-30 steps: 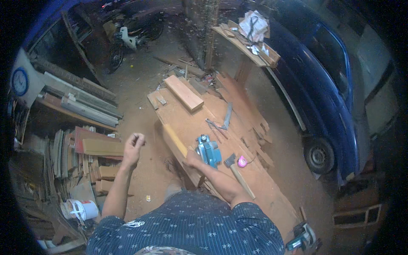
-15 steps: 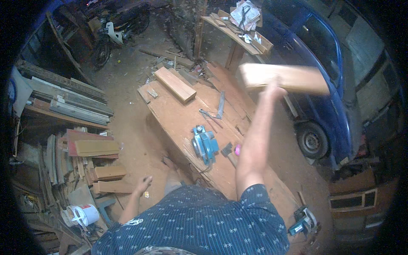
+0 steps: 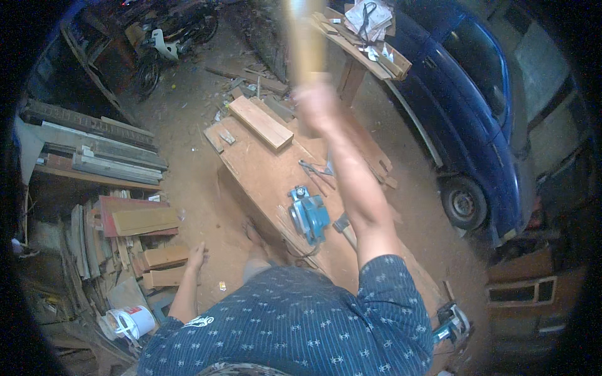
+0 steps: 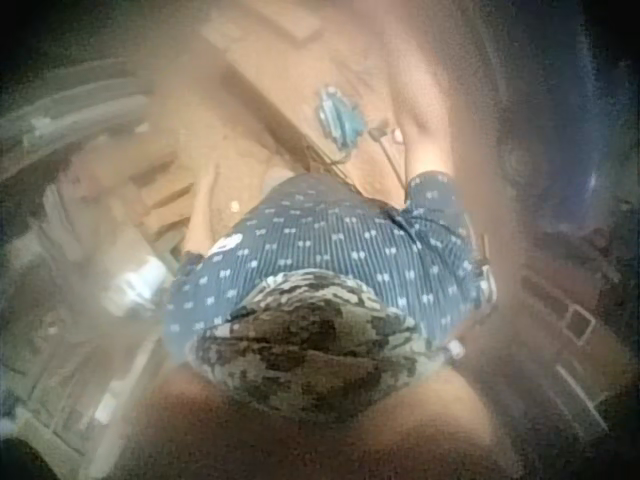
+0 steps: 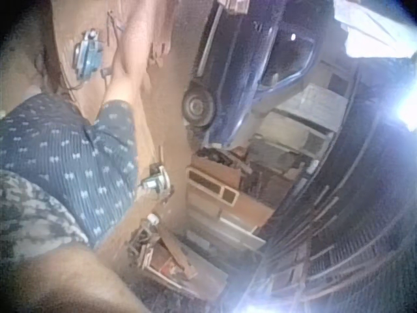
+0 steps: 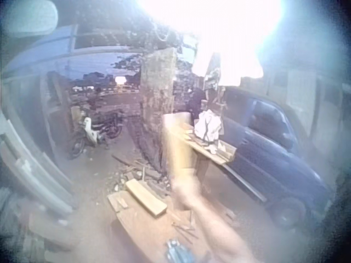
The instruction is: The person uses a circular saw to cut a wooden plank on a workbench. They then use a hand plane to smooth the surface of the cut wood. The person handles the wood and tools directly, performing the cutting and planing actions.
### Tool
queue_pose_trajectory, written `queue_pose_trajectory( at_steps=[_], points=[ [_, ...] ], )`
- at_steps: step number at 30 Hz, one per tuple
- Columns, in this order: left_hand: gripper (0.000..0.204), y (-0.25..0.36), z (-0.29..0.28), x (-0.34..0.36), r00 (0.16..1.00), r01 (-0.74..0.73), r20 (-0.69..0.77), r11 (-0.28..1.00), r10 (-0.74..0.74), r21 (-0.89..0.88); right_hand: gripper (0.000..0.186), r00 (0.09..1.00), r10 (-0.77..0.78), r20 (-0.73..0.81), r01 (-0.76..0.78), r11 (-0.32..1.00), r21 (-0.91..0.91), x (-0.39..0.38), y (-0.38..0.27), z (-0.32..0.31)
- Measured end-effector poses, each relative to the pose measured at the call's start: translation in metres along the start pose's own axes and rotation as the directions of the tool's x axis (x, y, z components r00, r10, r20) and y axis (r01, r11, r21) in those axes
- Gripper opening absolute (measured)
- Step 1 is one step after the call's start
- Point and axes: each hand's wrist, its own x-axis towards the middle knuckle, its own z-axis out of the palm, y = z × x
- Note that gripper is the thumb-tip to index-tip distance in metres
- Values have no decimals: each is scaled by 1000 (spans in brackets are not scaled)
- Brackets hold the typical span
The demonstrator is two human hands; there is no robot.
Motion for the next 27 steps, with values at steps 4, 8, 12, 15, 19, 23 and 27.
queue_pose_trajectory(
  at_steps=[4,8,12,15,19,23,27],
  points=[
    [48,44,52,34,993,-5,116,984,-16,178,12,390,-522,759,908,354,-223,-81,-124,196],
    [55,49,105,-12,978,-90,189,996,92,-18,38,53,-553,832,747,574,335,-208,-139,275],
    [66,82,108,-82,994,93,57,444,-94,-891,51,220,-462,859,473,821,321,-256,-105,283],
    [76,120,90,-108,998,-6,7,209,64,-978,56,420,-243,874,251,957,145,-259,-75,271],
    [77,163,95,-113,989,-82,-17,441,150,-894,66,659,-149,737,-29,974,223,-259,-39,246],
    [68,192,125,-104,997,-71,-73,861,39,-503,66,800,-137,584,99,990,95,-241,-46,180],
    [60,197,155,-102,982,-186,-97,920,163,-345,39,867,-357,347,41,746,665,-225,-85,13]
  ],
)
